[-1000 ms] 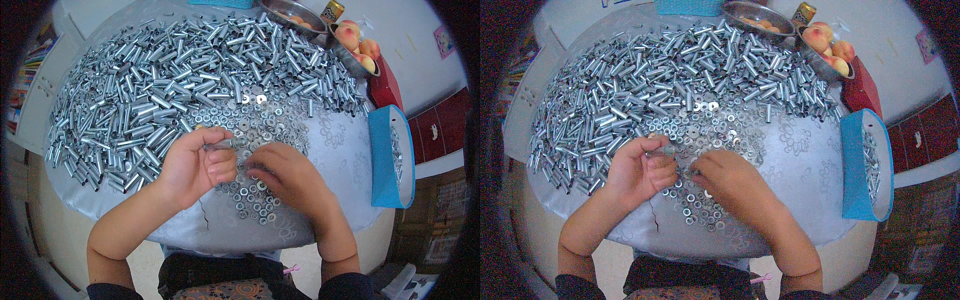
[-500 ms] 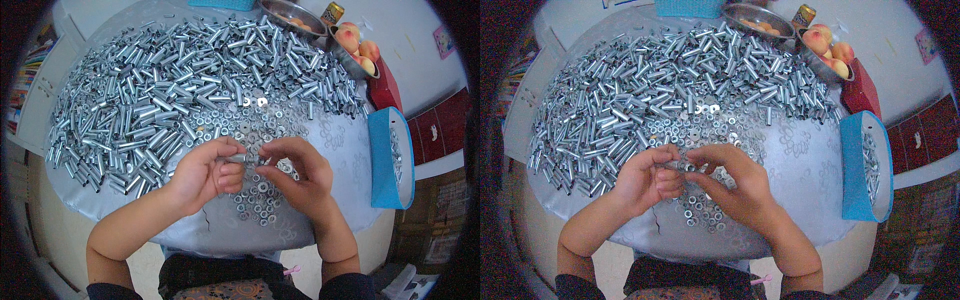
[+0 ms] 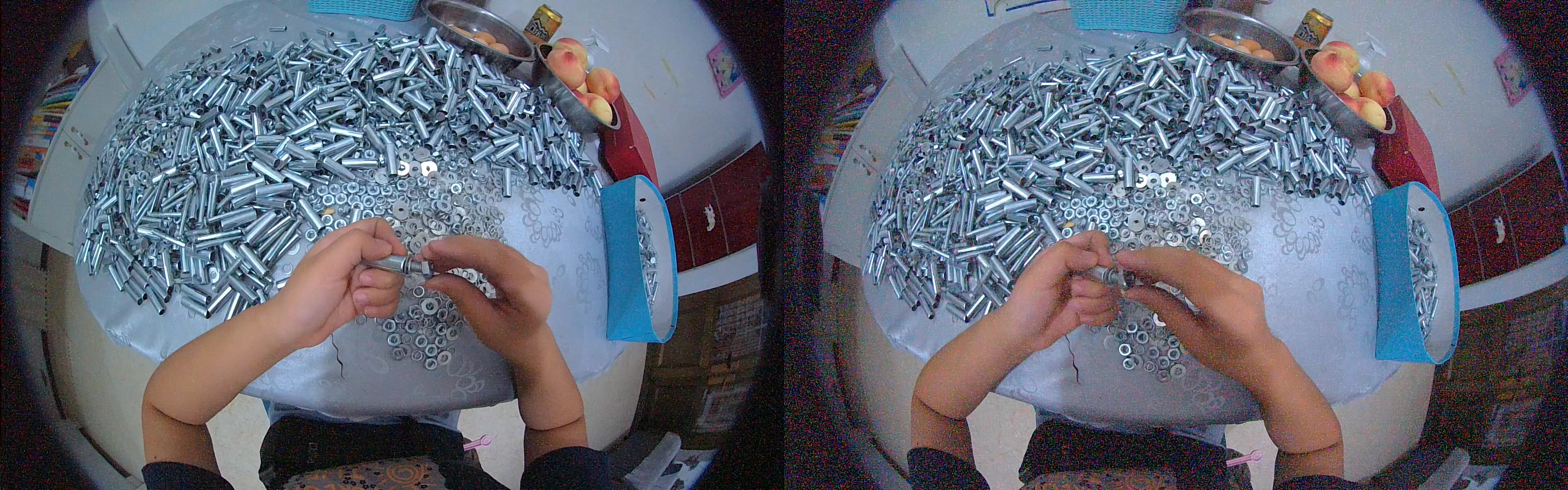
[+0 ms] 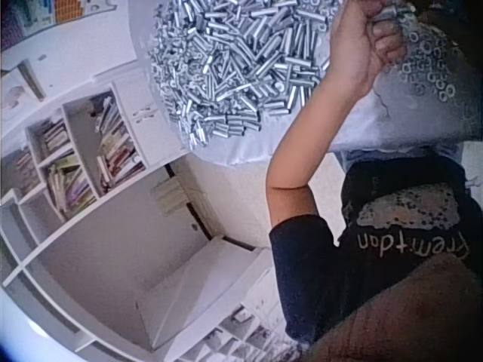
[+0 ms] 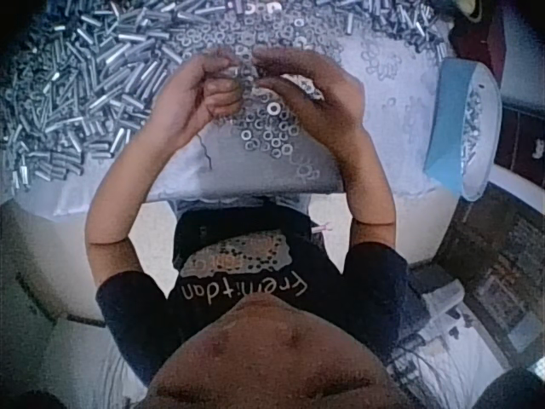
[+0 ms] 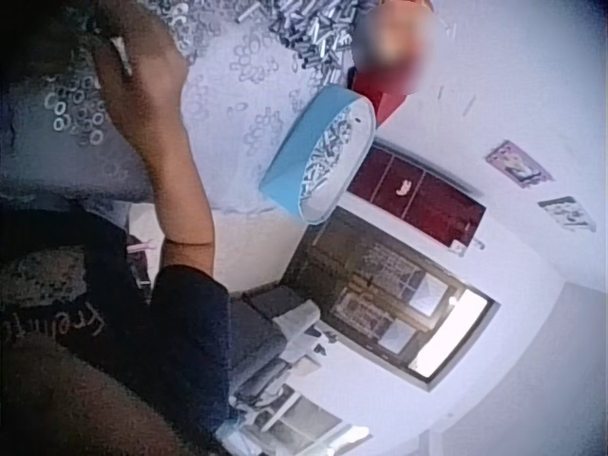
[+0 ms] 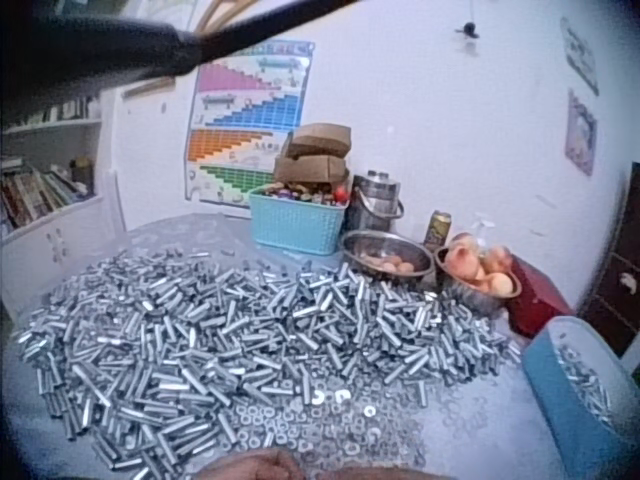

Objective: The person sits at a table covered with a large pile of metal bolts and washers. They repeatedly pick up a bolt and a washer, slide the washer onto the bolt, and place the assembled unit into a blue container on the right side of the table.

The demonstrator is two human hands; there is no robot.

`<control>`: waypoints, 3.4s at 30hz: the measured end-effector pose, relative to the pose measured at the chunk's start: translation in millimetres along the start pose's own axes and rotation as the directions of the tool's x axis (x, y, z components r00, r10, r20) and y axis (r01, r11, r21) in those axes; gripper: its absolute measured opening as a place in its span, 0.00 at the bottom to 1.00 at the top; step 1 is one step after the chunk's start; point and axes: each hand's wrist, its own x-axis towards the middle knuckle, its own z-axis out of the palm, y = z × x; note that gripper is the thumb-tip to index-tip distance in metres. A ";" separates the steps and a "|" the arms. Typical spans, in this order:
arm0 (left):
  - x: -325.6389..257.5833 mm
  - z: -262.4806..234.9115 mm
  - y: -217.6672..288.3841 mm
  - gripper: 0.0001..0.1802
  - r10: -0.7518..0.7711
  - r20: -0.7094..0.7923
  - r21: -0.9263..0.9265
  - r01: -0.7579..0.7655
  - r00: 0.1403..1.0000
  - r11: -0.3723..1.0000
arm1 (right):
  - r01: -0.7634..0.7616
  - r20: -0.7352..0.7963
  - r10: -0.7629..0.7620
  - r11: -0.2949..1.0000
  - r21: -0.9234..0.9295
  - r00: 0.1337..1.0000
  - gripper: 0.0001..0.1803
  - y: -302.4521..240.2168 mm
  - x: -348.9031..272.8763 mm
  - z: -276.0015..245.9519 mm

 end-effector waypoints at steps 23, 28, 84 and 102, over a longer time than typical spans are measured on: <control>-1.6 2.1 -9.0 0.06 0.247 0.046 0.412 -0.244 0.968 0.878 | -0.419 0.143 0.398 0.889 0.184 0.906 0.09 -1.4 -6.7 2.3; -2.2 0.1 -10.5 0.07 0.250 0.058 0.414 -0.251 0.967 0.875 | -0.345 0.086 0.334 0.915 0.209 0.939 0.11 -1.3 -2.8 4.2; -0.8 1.6 -5.2 0.06 0.084 -0.071 0.366 -0.052 0.994 0.929 | 0.017 0.261 0.064 0.955 -0.295 0.963 0.16 2.5 5.6 -11.4; 1.6 2.6 -4.7 0.06 0.112 -0.126 0.398 -0.053 0.986 0.916 | 0.014 0.205 0.054 0.947 -0.320 0.977 0.21 0.9 6.1 -12.7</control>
